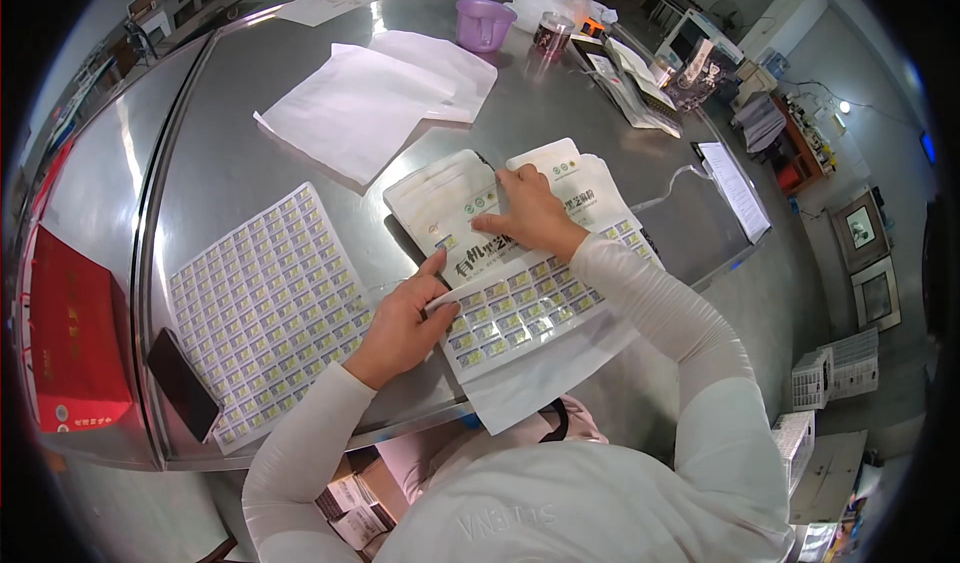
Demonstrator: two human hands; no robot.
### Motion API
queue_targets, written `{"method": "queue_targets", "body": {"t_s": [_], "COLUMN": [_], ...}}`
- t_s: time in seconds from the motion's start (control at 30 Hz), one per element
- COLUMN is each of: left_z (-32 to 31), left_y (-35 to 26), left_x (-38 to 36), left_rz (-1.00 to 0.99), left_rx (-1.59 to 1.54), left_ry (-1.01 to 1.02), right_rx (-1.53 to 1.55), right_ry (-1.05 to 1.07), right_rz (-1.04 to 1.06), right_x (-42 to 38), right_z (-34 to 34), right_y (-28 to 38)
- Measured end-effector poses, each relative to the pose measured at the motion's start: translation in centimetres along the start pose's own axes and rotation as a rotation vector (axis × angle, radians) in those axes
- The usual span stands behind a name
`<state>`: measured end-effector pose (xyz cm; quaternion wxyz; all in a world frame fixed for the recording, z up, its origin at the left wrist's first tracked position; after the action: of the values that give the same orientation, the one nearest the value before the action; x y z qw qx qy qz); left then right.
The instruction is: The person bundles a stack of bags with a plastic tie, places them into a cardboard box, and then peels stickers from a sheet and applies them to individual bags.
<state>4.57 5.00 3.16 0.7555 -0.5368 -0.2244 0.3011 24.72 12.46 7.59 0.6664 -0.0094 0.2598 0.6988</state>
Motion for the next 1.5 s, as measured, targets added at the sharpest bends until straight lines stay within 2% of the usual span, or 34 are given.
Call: {"method": "queue_targets", "body": {"t_s": [0.1,0.2,0.3,0.33,0.4,0.47,0.6,0.7,0.8,0.9,1.03,1.23,1.37,1.5], "left_z": [0.0,-0.1,-0.3,-0.2,0.0,0.4,1.2,2.0,2.5,3.0,3.1,2.5,2.4,2.5], "left_y": [0.0,-0.2,-0.9,-1.1,-1.8,-1.5,-0.3,0.0,0.3,0.4,0.3,-0.3,-1.4,-3.2], "left_x": [0.0,-0.1,-0.4,-0.6,-1.0,-0.9,-0.7,-0.7,-0.9,-1.3,-2.2,-4.1,-5.9,-7.9], "left_rz": [-0.028,-0.003,-0.111,-0.080,-0.020,-0.029,-0.010,0.005,0.041,0.073,0.084,0.115,0.105,0.059], "left_rx": [0.003,-0.084,-0.140,-0.134,-0.122,-0.141,-0.291,-0.302,-0.299,-0.265,-0.178,-0.148,-0.087,0.029], "left_ry": [-0.009,0.041,0.044,0.061,0.091,0.070,0.038,0.005,-0.041,-0.089,-0.134,-0.224,-0.292,-0.384], "right_rx": [-0.066,0.450,0.891,0.818,0.751,0.594,0.333,-0.166,0.268,0.359,0.447,0.549,0.536,0.591], "right_ry": [-0.288,-0.133,-0.092,-0.045,-0.118,-0.097,-0.177,-0.649,-0.326,-0.279,-0.209,-0.045,-0.103,-0.069], "right_rz": [0.110,0.155,0.373,0.286,0.280,0.167,0.051,0.068,0.169,0.363,0.339,0.408,0.404,0.480], "right_x": [-0.6,0.7,0.6,0.8,2.7,3.9,4.8,2.9,-0.2,-4.8,-8.4,-10.5,-10.3,-9.9], "right_z": [-0.1,0.5,2.2,3.7,5.7,7.1,7.6,7.9,7.6,5.9,3.1,1.2,1.4,1.3], "right_y": [-0.4,-2.6,-4.2,-6.1,-11.6,-16.2,-20.2,-18.5,-15.5,-14.2,-15.3,-12.5,-11.4,-10.6]}}
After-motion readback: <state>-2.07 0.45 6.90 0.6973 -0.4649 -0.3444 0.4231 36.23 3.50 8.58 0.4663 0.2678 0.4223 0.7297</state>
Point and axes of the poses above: each hand's wrist, its own x-axis towards the middle knuckle, its own z-axis out of the back of the hand, y = z × x, the point moved 5 cm from there along x, towards the middle knuckle, and after that the axes turned 14 degrees about y, right-handed, at the moved point
